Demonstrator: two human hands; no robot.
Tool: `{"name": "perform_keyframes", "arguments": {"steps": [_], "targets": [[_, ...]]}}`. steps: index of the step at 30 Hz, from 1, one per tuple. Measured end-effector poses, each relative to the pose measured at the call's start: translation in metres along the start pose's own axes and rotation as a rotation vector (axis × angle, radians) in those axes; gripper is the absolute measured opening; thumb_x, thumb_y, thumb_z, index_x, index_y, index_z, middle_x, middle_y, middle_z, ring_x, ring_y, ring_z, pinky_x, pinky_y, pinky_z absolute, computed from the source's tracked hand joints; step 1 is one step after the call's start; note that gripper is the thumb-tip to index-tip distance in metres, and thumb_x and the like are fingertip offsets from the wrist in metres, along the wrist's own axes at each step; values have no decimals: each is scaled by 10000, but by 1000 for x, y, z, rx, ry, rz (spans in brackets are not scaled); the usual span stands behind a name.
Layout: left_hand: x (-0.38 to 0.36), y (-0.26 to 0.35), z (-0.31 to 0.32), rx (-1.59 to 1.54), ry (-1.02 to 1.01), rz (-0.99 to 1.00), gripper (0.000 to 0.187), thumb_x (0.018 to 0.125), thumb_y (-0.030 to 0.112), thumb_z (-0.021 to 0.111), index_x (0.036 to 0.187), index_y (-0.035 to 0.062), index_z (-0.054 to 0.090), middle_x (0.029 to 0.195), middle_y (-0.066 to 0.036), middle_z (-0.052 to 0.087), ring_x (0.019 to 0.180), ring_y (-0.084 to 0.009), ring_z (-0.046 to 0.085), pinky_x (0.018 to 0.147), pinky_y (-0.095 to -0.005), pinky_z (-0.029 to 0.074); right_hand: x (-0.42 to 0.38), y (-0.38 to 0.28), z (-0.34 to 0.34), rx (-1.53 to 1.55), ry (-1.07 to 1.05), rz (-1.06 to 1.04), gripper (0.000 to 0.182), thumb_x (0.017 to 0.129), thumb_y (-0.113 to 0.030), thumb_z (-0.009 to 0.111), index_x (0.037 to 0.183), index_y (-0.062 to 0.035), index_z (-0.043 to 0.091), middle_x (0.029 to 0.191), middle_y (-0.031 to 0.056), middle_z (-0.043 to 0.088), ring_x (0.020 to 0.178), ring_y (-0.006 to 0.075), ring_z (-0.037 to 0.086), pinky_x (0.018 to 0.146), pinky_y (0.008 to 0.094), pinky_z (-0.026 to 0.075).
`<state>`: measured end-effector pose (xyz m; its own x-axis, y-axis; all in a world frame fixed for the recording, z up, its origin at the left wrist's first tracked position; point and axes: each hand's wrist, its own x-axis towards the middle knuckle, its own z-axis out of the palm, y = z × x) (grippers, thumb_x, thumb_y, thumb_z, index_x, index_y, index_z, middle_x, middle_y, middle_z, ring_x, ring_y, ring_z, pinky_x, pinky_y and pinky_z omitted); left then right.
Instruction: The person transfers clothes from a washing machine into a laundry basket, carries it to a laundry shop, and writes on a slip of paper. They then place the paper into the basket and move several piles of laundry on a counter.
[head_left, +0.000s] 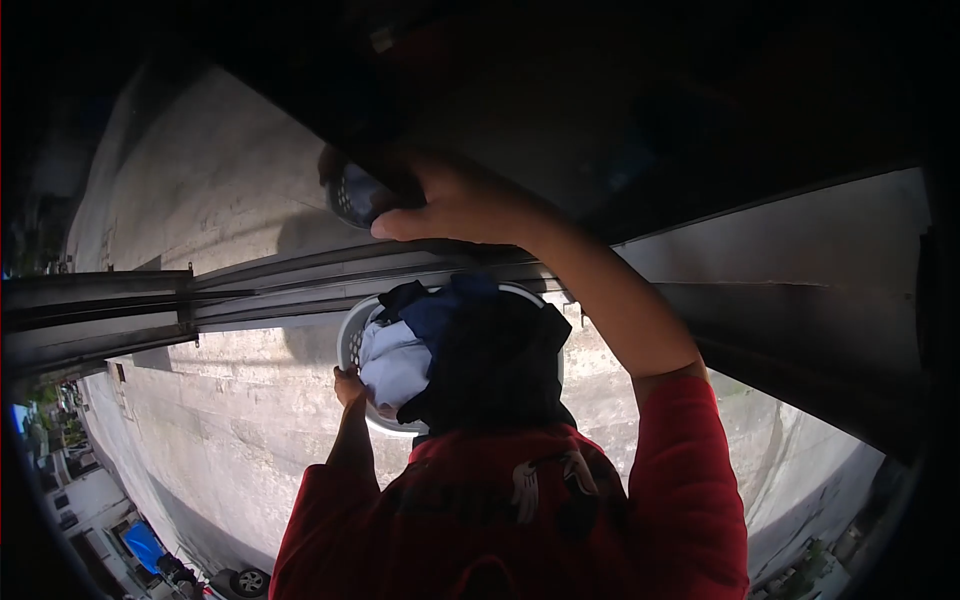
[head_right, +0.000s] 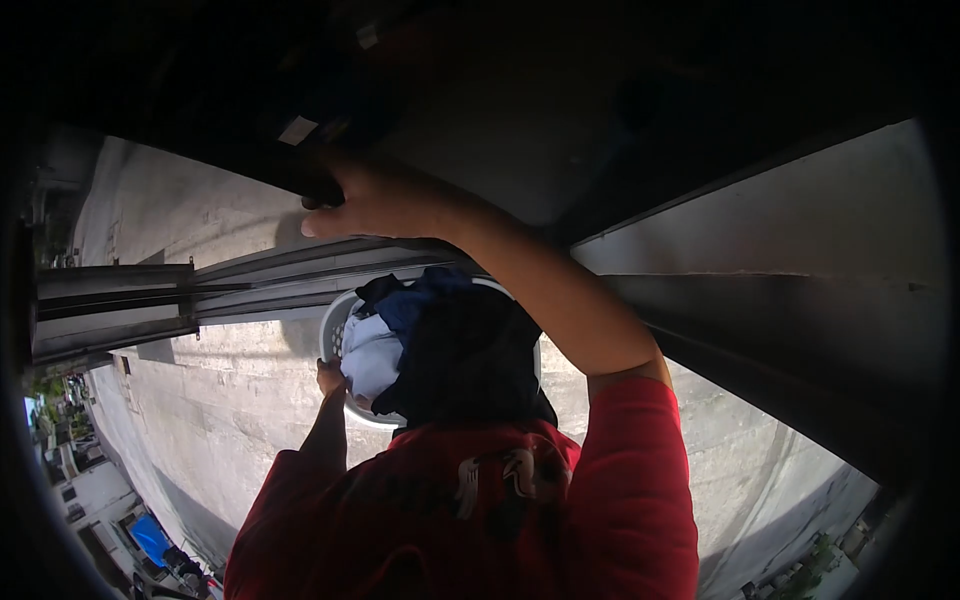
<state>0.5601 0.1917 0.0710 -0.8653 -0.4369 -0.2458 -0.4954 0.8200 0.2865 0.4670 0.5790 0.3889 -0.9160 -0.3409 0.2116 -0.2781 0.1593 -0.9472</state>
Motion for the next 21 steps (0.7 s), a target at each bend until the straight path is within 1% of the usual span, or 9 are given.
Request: {"name": "perform_keyframes", "arguments": {"steps": [4, 6, 7, 8, 10, 13, 15, 19, 21], "targets": [[0, 0, -1, -51, -24, 12, 305, 757, 306, 463, 859, 18, 463, 815, -221, 553, 788, -378, 521, 671, -431, 395, -52, -10, -40, -161, 645, -391, 620, 648, -246, 618, 1153, -53, 314, 1161, 146, 359, 1087, 232, 362, 881, 338, 299], [3, -1, -1, -42, -42, 20, 310, 752, 304, 467, 860, 13, 466, 821, -221, 553, 793, -375, 523, 678, -426, 396, -64, -27, -47, -579, 942, -679, 541, 671, -252, 598, 1104, -52, 343, 1146, 155, 351, 1071, 255, 372, 878, 357, 306], [4, 0, -2, -32, -53, -2, 315, 747, 301, 471, 861, 7, 469, 827, -221, 553, 799, -372, 524, 684, -422, 397, -64, -37, -44, -628, 1086, -816, 519, 599, -192, 638, 1069, -100, 436, 1105, 113, 423, 1028, 285, 395, 849, 345, 329], [4, 0, -2, -35, -53, 14, 315, 747, 301, 471, 861, 7, 469, 827, -221, 553, 799, -372, 524, 684, -422, 397, -63, -48, -41, -641, 1095, -820, 519, 599, -192, 638, 1069, -100, 436, 1105, 113, 423, 1028, 285, 395, 849, 345, 329], [8, -6, 0, -109, -64, 29, 325, 740, 294, 479, 867, -4, 472, 830, -213, 557, 803, -363, 529, 693, -412, 400, -60, -64, -33, -1073, 1172, -1089, 419, 627, -172, 621, 1019, -149, 474, 1089, 88, 451, 1017, 272, 424, 844, 339, 356], [10, -8, 1, -162, -68, 39, 321, 736, 286, 490, 867, -6, 476, 823, -202, 562, 793, -352, 536, 689, -407, 402, -45, -67, -5, -1152, 1144, -1220, 362, 652, -172, 614, 991, -184, 488, 1084, 47, 469, 1021, 261, 439, 849, 335, 379], [11, -14, 2, -175, -83, 36, 319, 736, 284, 492, 865, -7, 477, 817, -201, 563, 790, -350, 538, 687, -403, 403, -37, -65, 9, -1112, 844, -1167, 322, 674, -183, 601, 976, -186, 489, 1125, 14, 443, 1075, 223, 400, 868, 336, 373], [14, -15, 8, -241, -91, -20, 301, 734, 268, 502, 854, -7, 481, 801, -196, 566, 777, -343, 542, 674, -392, 407, -21, -51, -18, -1150, 778, -917, 296, 699, -176, 578, 981, -178, 489, 1170, 6, 393, 1128, 196, 348, 925, 342, 314], [11, -11, 5, -225, -78, -35, 293, 734, 261, 504, 849, -8, 481, 797, -195, 566, 772, -343, 543, 670, -390, 408, -19, -46, -17, -1366, 982, -869, 295, 725, -197, 545, 1011, -163, 483, 1229, 3, 318, 1159, 180, 304, 956, 336, 261]]}}
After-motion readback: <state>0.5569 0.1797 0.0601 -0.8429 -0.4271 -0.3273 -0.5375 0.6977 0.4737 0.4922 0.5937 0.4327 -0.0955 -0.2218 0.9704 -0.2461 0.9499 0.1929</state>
